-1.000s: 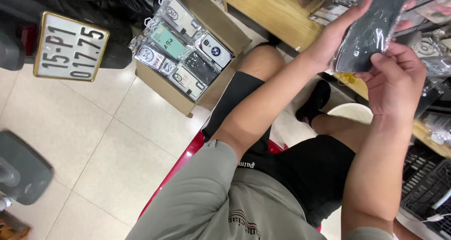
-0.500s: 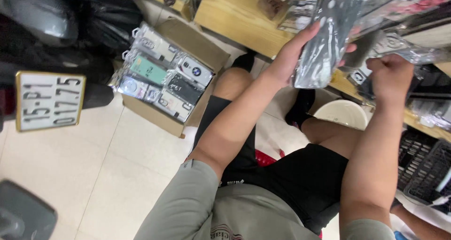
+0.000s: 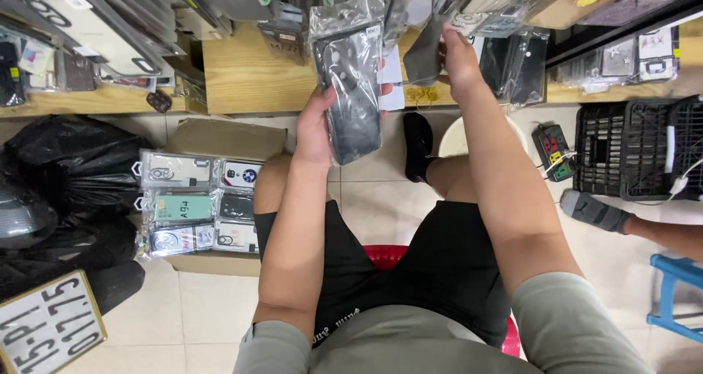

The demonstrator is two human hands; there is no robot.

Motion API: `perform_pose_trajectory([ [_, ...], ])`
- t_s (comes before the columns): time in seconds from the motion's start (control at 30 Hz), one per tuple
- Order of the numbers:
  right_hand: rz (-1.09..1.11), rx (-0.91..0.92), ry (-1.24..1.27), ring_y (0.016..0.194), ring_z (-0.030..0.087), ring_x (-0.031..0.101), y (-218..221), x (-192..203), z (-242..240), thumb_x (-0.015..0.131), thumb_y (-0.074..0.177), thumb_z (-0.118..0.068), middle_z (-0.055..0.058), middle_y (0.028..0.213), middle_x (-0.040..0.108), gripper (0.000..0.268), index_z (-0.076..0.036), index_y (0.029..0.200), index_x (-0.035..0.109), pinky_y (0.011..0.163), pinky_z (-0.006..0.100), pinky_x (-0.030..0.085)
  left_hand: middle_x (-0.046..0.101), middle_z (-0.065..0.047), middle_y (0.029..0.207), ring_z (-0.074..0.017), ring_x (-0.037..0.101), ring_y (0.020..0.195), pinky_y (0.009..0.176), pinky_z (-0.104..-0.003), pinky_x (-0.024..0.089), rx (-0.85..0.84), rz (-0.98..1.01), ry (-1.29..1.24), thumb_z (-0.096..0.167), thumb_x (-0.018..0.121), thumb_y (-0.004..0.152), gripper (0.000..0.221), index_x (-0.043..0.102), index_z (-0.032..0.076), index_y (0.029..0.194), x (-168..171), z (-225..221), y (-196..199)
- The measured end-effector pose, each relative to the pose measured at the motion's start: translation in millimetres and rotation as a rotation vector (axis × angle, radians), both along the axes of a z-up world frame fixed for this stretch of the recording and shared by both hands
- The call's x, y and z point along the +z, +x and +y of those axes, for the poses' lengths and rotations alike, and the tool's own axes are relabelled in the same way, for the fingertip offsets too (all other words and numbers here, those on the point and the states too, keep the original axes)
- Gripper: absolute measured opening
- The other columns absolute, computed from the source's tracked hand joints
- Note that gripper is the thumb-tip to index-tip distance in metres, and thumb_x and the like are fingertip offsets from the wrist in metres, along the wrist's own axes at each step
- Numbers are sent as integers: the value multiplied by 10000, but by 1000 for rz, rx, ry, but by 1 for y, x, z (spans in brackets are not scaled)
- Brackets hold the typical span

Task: Cleaning a phone screen protector with a cloth, writing in a notebook, and washing a component in a bowl of water

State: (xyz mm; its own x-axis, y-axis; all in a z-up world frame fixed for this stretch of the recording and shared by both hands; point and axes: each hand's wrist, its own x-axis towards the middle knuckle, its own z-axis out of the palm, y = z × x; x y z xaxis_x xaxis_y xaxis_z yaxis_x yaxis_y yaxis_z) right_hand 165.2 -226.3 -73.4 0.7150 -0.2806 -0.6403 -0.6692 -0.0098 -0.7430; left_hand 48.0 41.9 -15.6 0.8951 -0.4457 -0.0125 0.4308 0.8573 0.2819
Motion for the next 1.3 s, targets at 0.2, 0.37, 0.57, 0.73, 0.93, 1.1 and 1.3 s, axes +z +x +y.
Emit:
perform_pose_trajectory([
  [0.2, 72, -98, 321, 1219, 177, 690, 10, -47, 0, 370, 811, -781, 20, 1279, 762, 696, -404, 1315, 666, 1034, 456, 474, 404, -272, 1690, -487, 523, 1444, 1092, -612, 560, -150, -25, -121, 310, 719, 951, 892, 310, 21, 1689, 14, 5, -7],
  [0.37, 104, -150, 571, 1234, 264, 718, 2, -17, 15, 458, 918, -637, 62, 1344, 755, 623, -235, 1338, 682, 1045, 461, 577, 358, -291, 1710, -498, 525, 1440, 1121, -635, 522, -182, -47, -151, 318, 722, 951, 928, 269, 10, 1700, 11, 6, -7],
  [0.57, 102, -135, 620, 1080, 271, 707, 2, -25, 8, 538, 893, -560, 61, 1198, 748, 506, -201, 1222, 674, 912, 438, 584, 379, -284, 1710, -483, 531, 1452, 1130, -609, 527, -179, -81, -110, 339, 715, 962, 855, 358, -16, 1653, 11, 4, -8],
  [0.73, 33, -256, 598, 1055, 244, 677, 9, -43, -7, 676, 831, -316, 44, 1143, 713, 400, -203, 1215, 662, 951, 402, 574, 365, -318, 1692, -498, 541, 1421, 1107, -639, 527, -163, -85, -125, 322, 709, 966, 923, 249, -5, 1696, 9, 6, -6],
  [0.93, -246, -321, 272, 810, 199, 696, 11, -36, -16, 806, 757, -129, 41, 876, 732, 247, -153, 925, 627, 703, 362, 572, 418, -292, 1657, -492, 548, 1404, 1091, -618, 552, -140, -72, -111, 307, 732, 952, 925, 275, -10, 1691, 10, 10, -4],
  [1.1, -362, -76, -115, 785, 120, 603, -15, 19, -15, 775, 798, -188, -46, 799, 661, 108, -182, 854, 683, 726, 295, 478, 421, -275, 1662, -455, 569, 1386, 1088, -606, 540, -38, -1, -75, 335, 679, 954, 879, 310, -10, 1674, 10, 10, -2],
  [1.3, -562, 40, 463, 830, 249, 819, -55, 32, -4, 765, 940, -88, 133, 923, 774, 185, -19, 1112, 754, 688, 356, 688, 684, -253, 1387, -471, 704, 1214, 1039, -672, 580, 138, 280, 168, 217, 646, 896, 602, 595, 94, 1483, 0, -19, 6],
])
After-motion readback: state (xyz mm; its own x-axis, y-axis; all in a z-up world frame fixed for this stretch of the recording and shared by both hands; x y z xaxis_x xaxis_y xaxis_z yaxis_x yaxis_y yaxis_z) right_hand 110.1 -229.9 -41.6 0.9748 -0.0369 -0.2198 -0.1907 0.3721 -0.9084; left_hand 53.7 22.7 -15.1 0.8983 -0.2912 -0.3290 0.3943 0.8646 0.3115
